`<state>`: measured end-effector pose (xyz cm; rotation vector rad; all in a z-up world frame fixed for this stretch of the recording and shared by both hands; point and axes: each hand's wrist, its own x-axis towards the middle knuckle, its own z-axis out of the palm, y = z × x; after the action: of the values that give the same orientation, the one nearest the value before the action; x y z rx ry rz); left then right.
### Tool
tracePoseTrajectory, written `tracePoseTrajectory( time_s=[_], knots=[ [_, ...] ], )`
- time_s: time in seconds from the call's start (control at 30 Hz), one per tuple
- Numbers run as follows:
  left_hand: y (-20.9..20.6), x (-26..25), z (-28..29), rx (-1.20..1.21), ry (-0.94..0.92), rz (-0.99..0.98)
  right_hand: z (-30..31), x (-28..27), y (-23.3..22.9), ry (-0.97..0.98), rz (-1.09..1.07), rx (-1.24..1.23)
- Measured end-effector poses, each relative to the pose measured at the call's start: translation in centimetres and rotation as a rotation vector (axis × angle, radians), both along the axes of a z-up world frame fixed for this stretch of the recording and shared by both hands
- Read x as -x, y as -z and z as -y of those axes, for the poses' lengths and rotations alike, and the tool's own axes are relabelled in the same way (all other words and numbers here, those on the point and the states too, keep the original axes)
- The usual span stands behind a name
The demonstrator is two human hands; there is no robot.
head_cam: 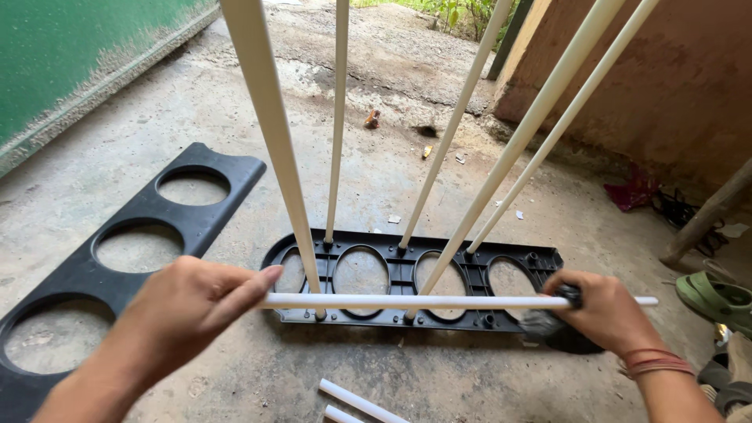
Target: The person assembles a dish rack by inserting vertical white plastic rods into a black base and then sliding horizontal rods across them. The person uses a black cloth to wipe the rods during assembly.
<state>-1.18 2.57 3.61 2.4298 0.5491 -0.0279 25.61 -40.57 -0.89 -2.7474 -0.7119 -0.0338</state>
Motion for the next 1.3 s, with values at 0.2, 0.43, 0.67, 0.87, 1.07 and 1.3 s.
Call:
tracePoseTrajectory(
  time_s=[0.2, 0.43, 0.67, 0.87, 1.07, 1.3],
  knots=[
    [1.5, 0.1, -0.1, 0.124, 0.013, 0.073, -3.3, 1.7, 0.1, 0.078, -0.131, 0.192],
    [2.9, -1.4, 6.3, 0.209, 0.254, 0.145, -8.5, 6.5, 0.6, -0.349, 0.041, 0.076],
    [0.6, -0.7, 3.5, 0.104, 0.121, 0.253, -1.5, 1.3, -0.8, 0.077, -0.189, 0.173],
    [-0.7, -0.2, 2.9, 0.076, 0.034, 0.279, -2.8, 2.0, -0.2, 0.083, -0.203, 0.241],
    [-0.3, -0.1, 4.4, -0.022, 0.106, 0.191, -6.6, 5.4, 1.3, -0.252, -0.193, 0.219],
    [-1.6, 0.7, 1.8, -0.143, 0.14, 0.422, -1.2, 1.0, -1.3, 0.133, -0.137, 0.176]
  ],
)
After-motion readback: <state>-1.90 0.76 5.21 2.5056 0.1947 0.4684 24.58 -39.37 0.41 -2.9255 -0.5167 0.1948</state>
